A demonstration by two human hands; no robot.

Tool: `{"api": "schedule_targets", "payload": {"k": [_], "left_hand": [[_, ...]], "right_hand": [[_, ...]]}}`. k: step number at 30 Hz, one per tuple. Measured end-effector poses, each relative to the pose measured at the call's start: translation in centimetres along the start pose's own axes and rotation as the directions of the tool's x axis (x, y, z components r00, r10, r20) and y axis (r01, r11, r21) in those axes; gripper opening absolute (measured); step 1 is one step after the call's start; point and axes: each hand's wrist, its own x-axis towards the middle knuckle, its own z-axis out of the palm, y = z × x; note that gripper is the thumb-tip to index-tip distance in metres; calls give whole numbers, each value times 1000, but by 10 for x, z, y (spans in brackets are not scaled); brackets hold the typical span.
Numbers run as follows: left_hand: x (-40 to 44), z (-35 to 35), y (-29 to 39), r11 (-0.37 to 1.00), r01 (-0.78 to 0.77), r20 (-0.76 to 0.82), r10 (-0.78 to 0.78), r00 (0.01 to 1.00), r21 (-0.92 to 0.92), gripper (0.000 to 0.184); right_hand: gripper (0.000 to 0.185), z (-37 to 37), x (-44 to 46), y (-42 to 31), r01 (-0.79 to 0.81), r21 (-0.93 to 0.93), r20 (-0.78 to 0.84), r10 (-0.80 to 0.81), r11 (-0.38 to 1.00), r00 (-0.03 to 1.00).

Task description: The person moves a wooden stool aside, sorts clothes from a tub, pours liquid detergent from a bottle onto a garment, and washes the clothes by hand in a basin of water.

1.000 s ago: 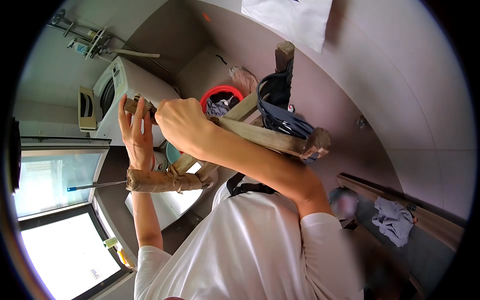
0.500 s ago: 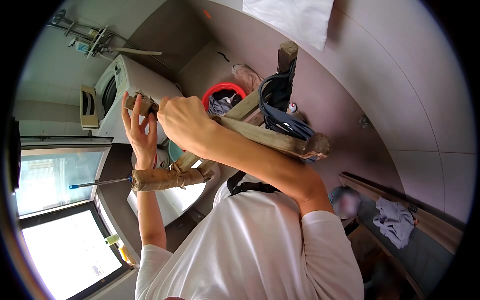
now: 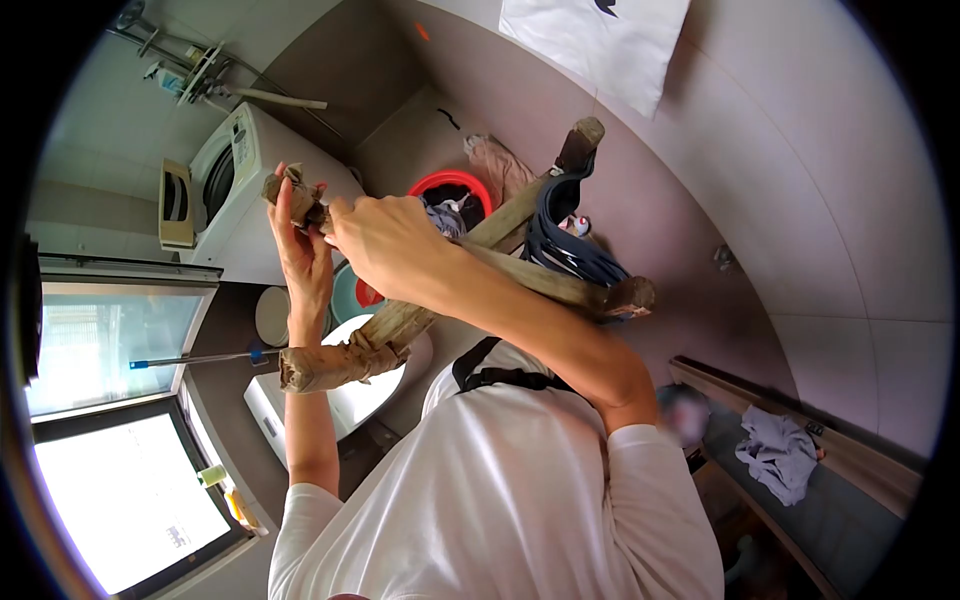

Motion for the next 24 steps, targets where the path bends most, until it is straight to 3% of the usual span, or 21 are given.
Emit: {"api": "schedule_targets", "payload": {"k": [4,10,16,24], "left_hand": [[2,-3,1,998,-57,107,54,993,26,74],[4,-7,15,993,73,168,-58,984,-89,73],[6,0,22,999,-38,115,36,993,18,73],[-9,6,9,989,-58,79,48,996,133,68]], "right_hand": [[29,4,-1,4,-17,29,-3,17,999,1000],[27,-2,-4,4,18,22,-22,-17,1000,1000],[28,-3,-8,4,28,-44,-14,-29,999,999],[28,7,-17,3,21,-40,-59,-24,999,998]]}}
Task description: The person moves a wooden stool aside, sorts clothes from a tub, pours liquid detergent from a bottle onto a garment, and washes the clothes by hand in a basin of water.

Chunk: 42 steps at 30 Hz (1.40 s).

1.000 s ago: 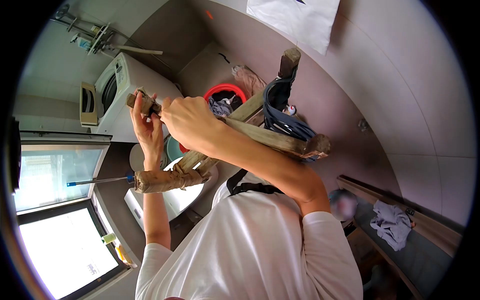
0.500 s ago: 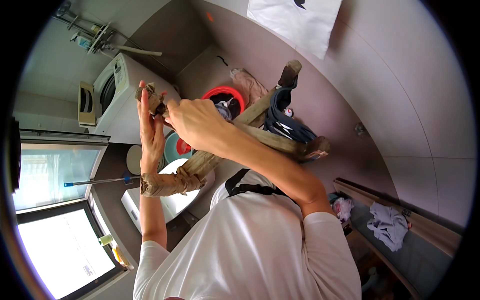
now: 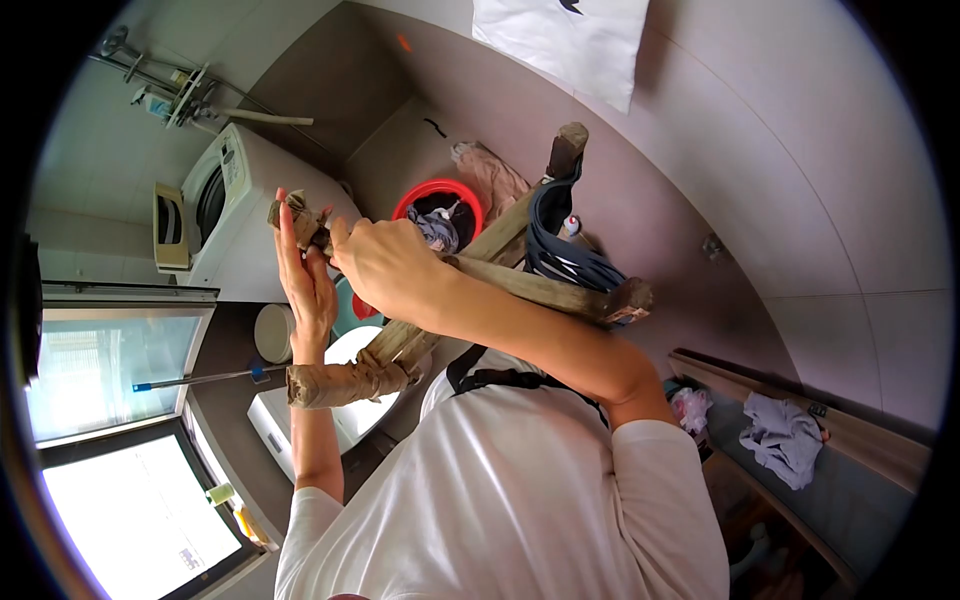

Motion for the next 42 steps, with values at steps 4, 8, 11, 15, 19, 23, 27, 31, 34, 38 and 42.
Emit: {"api": "schedule_targets", "payload": {"k": [4,8,11,15,19,23,27,31,34,38,42], "left_hand": [[-8,0,-5,992,-84,-10,86,996,97,66],[-18,1,-1,999,10,-39,-11,999,-32,67],[-16,1,7,999,51,-43,-51,998,-19,72],[-12,0,14,981,113,12,-113,994,-158,73],[-16,4,24,919,219,57,-212,976,-327,78],[-19,5,33,815,291,97,-281,955,-501,84],[-17,7,47,838,342,188,-287,939,-426,87],[-17,8,29,774,288,202,-209,957,-564,85],[-11,6,24,761,301,241,-194,951,-575,84],[-8,8,15,743,284,217,-189,958,-606,90],[-8,1,2,792,266,152,-218,964,-550,84]], "right_hand": [[28,-4,-4,0,-19,16,59,18,1000,998],[28,-3,-9,0,-5,49,51,2,999,999],[29,-4,-13,-2,1,56,42,-3,998,999],[30,-3,-15,0,24,1,54,-24,1000,998],[30,-1,-18,5,16,29,80,-18,999,997],[30,-2,-22,1,-34,17,115,32,999,993],[30,9,-20,13,-45,77,67,40,996,997],[29,14,-17,15,-89,86,121,79,992,990],[30,15,-14,21,-107,125,130,91,986,987],[31,22,-10,37,-107,170,119,87,980,989],[31,22,-4,50,-84,238,-1,87,968,996]]}}
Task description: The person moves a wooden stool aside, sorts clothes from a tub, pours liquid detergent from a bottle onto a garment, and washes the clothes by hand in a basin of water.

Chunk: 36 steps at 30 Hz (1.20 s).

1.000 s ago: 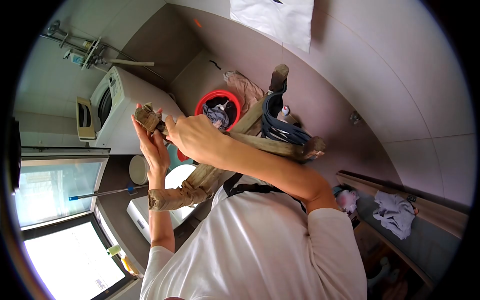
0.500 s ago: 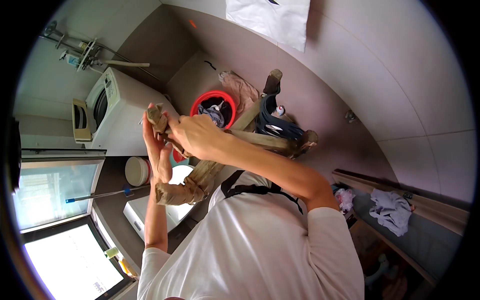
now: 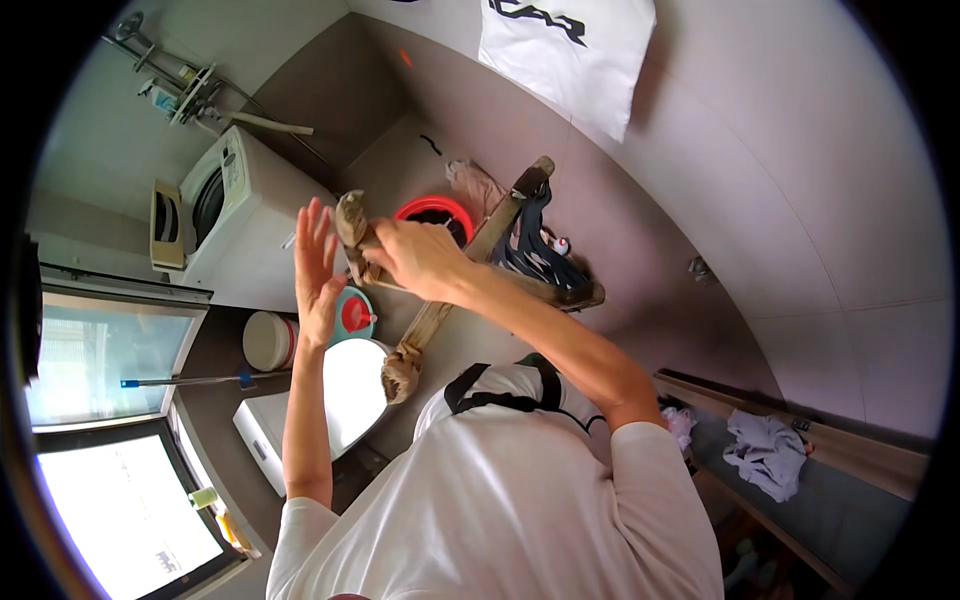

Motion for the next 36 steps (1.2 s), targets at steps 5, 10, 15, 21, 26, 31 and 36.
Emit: {"api": "schedule_targets", "payload": {"k": [5,10,15,21,26,31,36], "left_hand": [[-57,-64,-67,889,192,-255,-317,913,-416,44],[-104,-54,-75,197,-65,-156,-494,855,-978,47],[-140,-48,-93,163,-133,-208,-641,739,-978,39],[-205,-6,-140,636,743,-392,-750,533,-206,29],[-224,79,-160,792,499,73,-555,829,351,68],[-241,151,-208,762,542,123,-613,781,353,57],[-248,153,-258,733,587,8,-627,779,344,31]], "right_hand": [[33,-13,24,38,-62,118,-112,75,991,991],[30,-7,32,61,-98,232,-186,143,968,972],[33,14,32,88,-382,292,-46,412,877,910],[29,82,15,175,-584,339,62,602,737,796],[27,159,-13,260,-777,461,123,836,428,534],[32,215,-53,328,-891,449,227,956,64,183],[28,265,-103,399,-822,534,430,901,-200,60]]}}
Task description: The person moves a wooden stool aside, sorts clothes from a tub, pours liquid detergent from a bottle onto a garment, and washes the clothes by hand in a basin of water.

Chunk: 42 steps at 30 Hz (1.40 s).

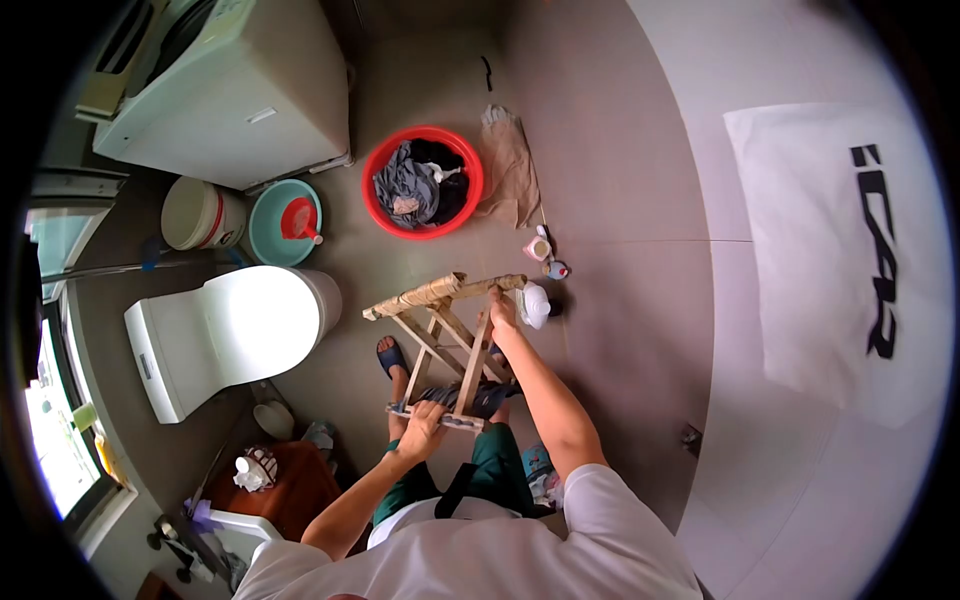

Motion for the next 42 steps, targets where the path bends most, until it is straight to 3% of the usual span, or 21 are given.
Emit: {"api": "schedule_targets", "payload": {"k": [3,5,6,7,9,11,13,15,17,19,22,25,30,33,37,38,41,42], "left_hand": [[17,7,-35,996,75,2,-75,997,-40,30],[36,19,-59,980,188,28,-187,982,-62,29],[46,33,-77,969,245,10,-245,969,-33,29],[61,44,-102,951,303,108,-296,949,-58,30],[86,74,-149,970,225,36,-223,974,-91,29],[117,89,-189,960,278,208,-265,942,-35,30],[134,135,-256,899,356,436,-436,787,255,35],[178,112,-243,808,504,654,-563,505,307,42],[185,139,-282,808,464,674,-572,468,364,43],[191,161,-312,810,428,693,-573,438,399,42],[222,159,-311,754,396,715,-642,277,524,46],[216,188,-343,816,260,480,-527,701,516,48],[247,180,-331,700,241,74,-387,919,672,66],[255,163,-332,725,297,179,-501,847,622,72],[271,133,-326,785,314,430,-572,698,535,73],[272,137,-341,781,248,485,-567,666,573,77],[288,113,-344,794,296,548,-589,594,531,74],[293,99,-343,811,314,537,-568,623,494,70]], "right_hand": [[34,-14,43,28,-141,-16,183,142,990,973],[38,-25,64,49,-14,-511,69,57,860,996],[46,-36,66,65,254,-730,118,-249,634,961],[51,-54,85,86,353,-764,207,-313,540,927],[47,-94,91,130,503,-606,221,-478,616,850],[38,-109,34,123,477,-649,212,-461,593,862],[30,-161,20,174,468,-775,261,-460,424,849],[30,-189,-16,187,368,-879,248,-368,302,896],[34,-203,-38,186,417,-898,339,-380,143,861],[37,-206,-43,173,491,-864,425,-366,108,828],[35,-202,-34,149,469,-880,419,-339,79,842],[34,-209,-14,140,432,-901,397,-319,45,861],[33,-205,10,117,429,-902,417,-319,-35,851],[32,-187,17,110,424,-903,423,-316,-70,849],[32,-148,30,104,380,-924,369,-361,-43,857],[33,-133,32,102,360,-932,345,-386,-36,856],[34,-73,43,89,353,-923,236,-495,155,836],[36,-54,45,74,378,-895,214,-518,236,829]]}}
